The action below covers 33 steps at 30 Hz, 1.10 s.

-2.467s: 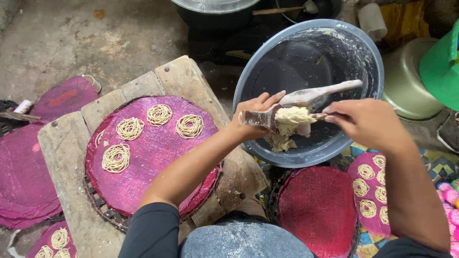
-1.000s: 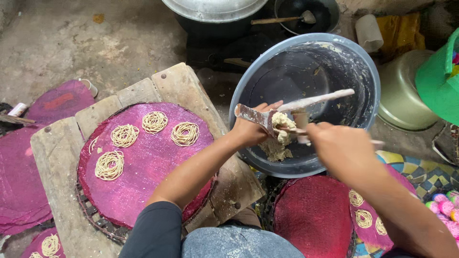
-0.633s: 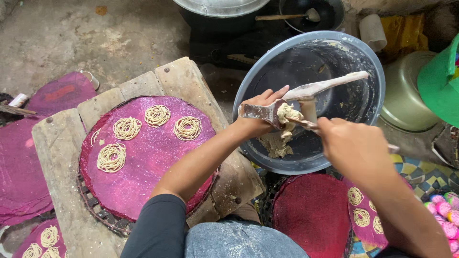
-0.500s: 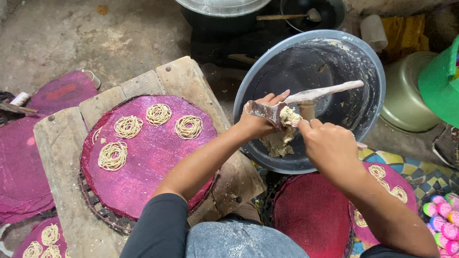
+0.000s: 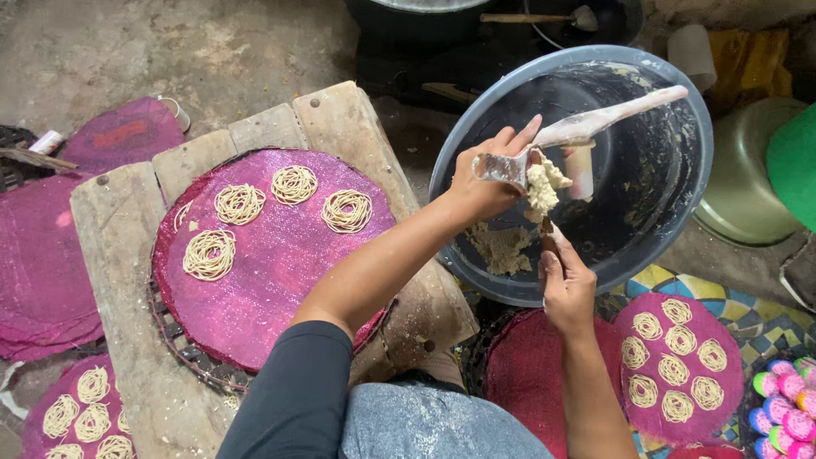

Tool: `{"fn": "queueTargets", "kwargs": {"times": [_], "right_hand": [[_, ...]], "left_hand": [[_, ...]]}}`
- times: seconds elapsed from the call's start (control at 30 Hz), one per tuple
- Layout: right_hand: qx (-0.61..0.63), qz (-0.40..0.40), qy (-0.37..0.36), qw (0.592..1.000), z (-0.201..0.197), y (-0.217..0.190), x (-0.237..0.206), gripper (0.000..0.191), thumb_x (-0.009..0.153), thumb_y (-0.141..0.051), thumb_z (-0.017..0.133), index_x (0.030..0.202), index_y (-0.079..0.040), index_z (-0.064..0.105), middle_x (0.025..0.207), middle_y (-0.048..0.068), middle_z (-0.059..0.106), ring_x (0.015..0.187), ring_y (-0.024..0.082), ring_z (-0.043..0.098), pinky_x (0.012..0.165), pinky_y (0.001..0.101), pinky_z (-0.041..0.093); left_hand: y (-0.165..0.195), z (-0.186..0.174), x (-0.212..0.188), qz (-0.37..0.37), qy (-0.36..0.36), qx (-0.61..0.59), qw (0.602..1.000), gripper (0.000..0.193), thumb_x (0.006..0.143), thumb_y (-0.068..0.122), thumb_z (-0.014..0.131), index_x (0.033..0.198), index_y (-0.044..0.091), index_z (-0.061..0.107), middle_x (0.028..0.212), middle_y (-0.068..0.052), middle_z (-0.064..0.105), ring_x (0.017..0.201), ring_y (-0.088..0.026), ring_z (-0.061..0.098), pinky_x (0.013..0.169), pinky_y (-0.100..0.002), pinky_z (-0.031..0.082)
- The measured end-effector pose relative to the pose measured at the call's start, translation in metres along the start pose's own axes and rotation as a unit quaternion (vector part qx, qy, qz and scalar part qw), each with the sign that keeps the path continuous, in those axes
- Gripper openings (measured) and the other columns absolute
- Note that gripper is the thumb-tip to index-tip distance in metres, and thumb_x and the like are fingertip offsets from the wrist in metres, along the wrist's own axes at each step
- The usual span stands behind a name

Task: The person squeezes dough through a hand-held extruder press to form noodle nests on round pink mesh trays. They reload dough from a large basin, press out each nest, and set filled trays aside on the floor.

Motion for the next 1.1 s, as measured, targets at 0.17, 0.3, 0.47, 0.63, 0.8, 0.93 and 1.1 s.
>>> {"fn": "queueTargets", "kwargs": {"times": [0.17,0.3,0.47,0.63,0.8,0.93,1.1], "right_hand": [[0.126,0.020,-0.014,0.992,-0.043,0.000,0.010,0.037,0.106,-0.011,0.056,0.142,-0.002,0.060,0.077,-0.006,0.052,0.058,0.001,0.041,0.048,0.0180,0.032],[0.098,0.020,0.010,0.995,-0.037,0.001,0.024,0.032,0.110,-0.012,0.056,0.138,0.001,0.060,0.077,-0.006,0.049,0.060,0.002,0.042,0.050,0.0181,0.031],[0.071,-0.042,-0.027,0.996,-0.015,0.016,0.008,0.039,0.107,-0.013,0.055,0.144,-0.002,0.057,0.074,-0.005,0.050,0.059,0.002,0.043,0.051,0.0180,0.034],[0.003,0.044,-0.061,0.997,-0.026,0.057,-0.004,0.039,0.106,-0.015,0.056,0.143,0.000,0.061,0.078,0.000,0.054,0.065,0.006,0.046,0.056,0.0220,0.037],[-0.434,-0.156,-0.122,0.879,0.003,0.045,0.020,0.054,0.102,-0.039,0.063,0.147,-0.010,0.058,0.125,0.024,0.064,0.108,0.037,0.065,0.090,0.0462,0.055],[0.061,-0.200,-0.144,0.967,0.062,-0.038,0.036,0.066,0.106,-0.061,0.041,0.162,-0.029,0.025,0.161,0.024,0.037,0.147,0.039,0.046,0.121,0.0568,0.044],[0.615,-0.083,-0.287,0.730,0.146,-0.139,0.002,0.071,0.115,-0.051,0.049,0.166,-0.045,-0.001,0.164,0.024,0.033,0.125,0.040,0.058,0.096,0.0505,0.060]], "left_hand": [[0.003,-0.009,0.011,0.031,0.043,-0.010,0.999,0.101,0.073,0.031,0.078,0.160,0.015,0.028,0.105,-0.009,0.059,0.088,-0.026,0.066,0.068,-0.040,0.056],[0.020,-0.010,0.008,0.073,0.110,-0.043,0.990,0.109,0.076,0.043,0.082,0.162,0.015,0.020,0.104,-0.011,0.056,0.086,-0.024,0.065,0.067,-0.039,0.056],[0.012,-0.023,0.014,0.042,0.131,0.027,0.990,0.096,0.095,0.029,0.082,0.166,0.014,0.020,0.107,-0.009,0.057,0.090,-0.025,0.066,0.068,-0.040,0.057],[-0.020,-0.057,0.005,0.050,0.209,-0.125,0.969,0.088,0.081,0.029,0.080,0.155,0.009,0.037,0.117,-0.009,0.066,0.084,-0.023,0.070,0.067,-0.037,0.058],[-0.025,-0.081,-0.051,-0.307,-0.134,-0.352,0.874,0.033,0.089,0.031,0.070,0.114,0.009,0.073,0.079,-0.012,0.069,0.061,-0.017,0.060,0.052,-0.031,0.050],[-0.007,-0.092,-0.141,-0.148,-0.082,-0.664,0.728,0.031,0.084,0.008,0.071,0.114,-0.001,0.066,0.091,-0.010,0.069,0.079,-0.016,0.064,0.062,-0.030,0.053],[-0.002,-0.109,-0.230,-0.204,-0.158,-0.745,0.616,0.046,0.084,0.010,0.075,0.127,-0.006,0.067,0.110,-0.012,0.074,0.099,-0.020,0.068,0.078,-0.033,0.055]]}}
Point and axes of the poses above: each hand's wrist, its own x-axis towards the middle knuckle, its own z-axis out of the palm, y = z × x, the point moved 1 cm from there along x, towards the middle knuckle
